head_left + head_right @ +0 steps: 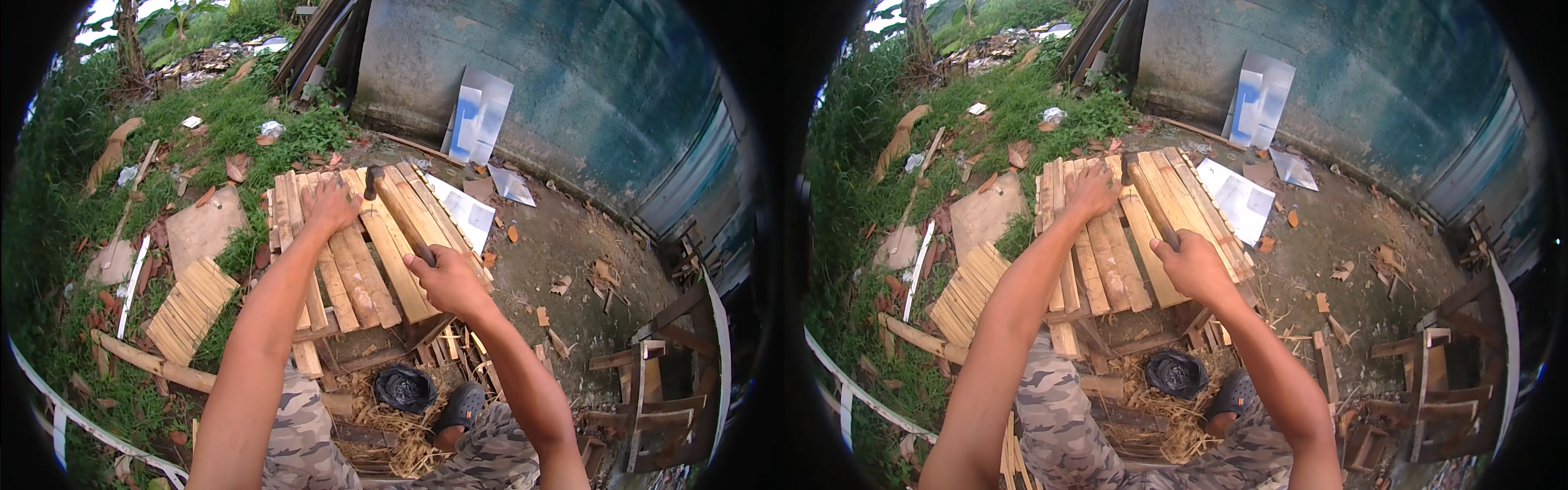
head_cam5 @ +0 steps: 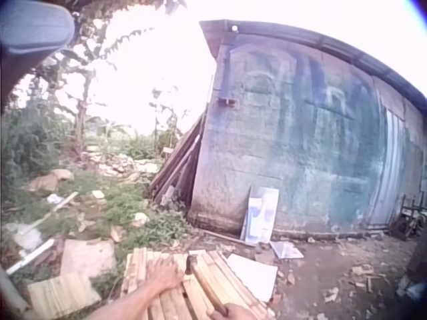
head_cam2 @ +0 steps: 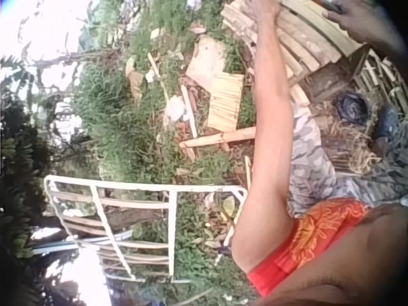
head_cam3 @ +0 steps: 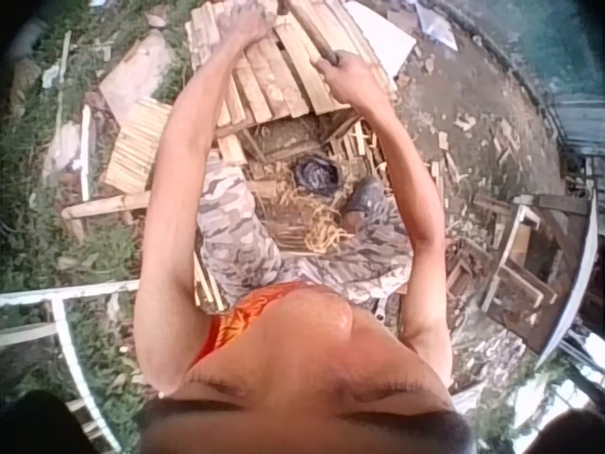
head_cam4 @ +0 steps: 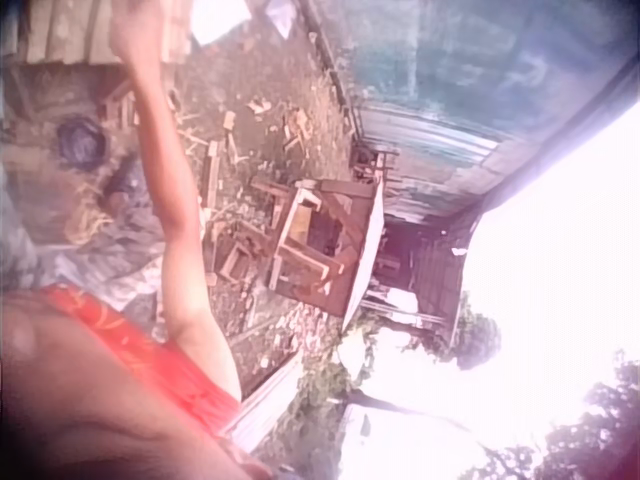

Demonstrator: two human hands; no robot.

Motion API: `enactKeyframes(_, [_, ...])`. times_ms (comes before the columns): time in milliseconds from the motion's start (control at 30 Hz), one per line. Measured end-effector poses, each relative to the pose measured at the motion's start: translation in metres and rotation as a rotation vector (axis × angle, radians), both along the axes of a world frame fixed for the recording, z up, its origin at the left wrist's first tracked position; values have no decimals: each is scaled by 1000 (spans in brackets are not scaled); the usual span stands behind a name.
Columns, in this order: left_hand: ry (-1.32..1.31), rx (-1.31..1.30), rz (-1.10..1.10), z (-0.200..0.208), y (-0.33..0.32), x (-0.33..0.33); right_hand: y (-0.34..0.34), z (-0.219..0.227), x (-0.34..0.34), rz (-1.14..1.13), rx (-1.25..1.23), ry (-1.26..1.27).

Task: The person is assembling a wooden structure by hammering nails into wooden planks. They repeatedly pick up nails from a small container and drive them into the wood using a hammer.

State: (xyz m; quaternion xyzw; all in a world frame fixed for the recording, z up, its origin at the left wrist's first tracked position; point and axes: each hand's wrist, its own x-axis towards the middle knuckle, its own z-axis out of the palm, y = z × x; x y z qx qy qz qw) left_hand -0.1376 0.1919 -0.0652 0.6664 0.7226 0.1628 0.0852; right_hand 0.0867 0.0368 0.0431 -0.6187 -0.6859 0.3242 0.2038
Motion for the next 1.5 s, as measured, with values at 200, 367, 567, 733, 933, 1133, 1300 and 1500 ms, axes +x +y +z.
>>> enactKeyframes(200, [55, 1, 24, 0, -3, 1, 5, 8, 2, -4, 199, 68])
enactKeyframes(367, [34, -23, 45, 3, -2, 1, 6, -3, -2, -11, 170, 20])
enactKeyframes(567, [5, -2, 50, 2, -3, 2, 12, 2, 3, -37, 24, -55])
enactKeyframes(733, [2, 0, 51, 1, -3, 1, 6, 1, -4, -19, 267, 73])
enactKeyframes(933, [28, -2, 43, 2, -3, 1, 6, 4, 2, -1, -47, -146])
enactKeyframes(1133, [48, -14, 51, 2, -3, 1, 5, 3, 0, -14, 296, 109])
enactKeyframes(1300, [61, -16, 45, 4, -4, 3, 4, -8, 0, 21, -55, -139])
enactKeyframes(1500, [32, -14, 50, 4, -3, 1, 2, -8, 5, -40, 239, 150])
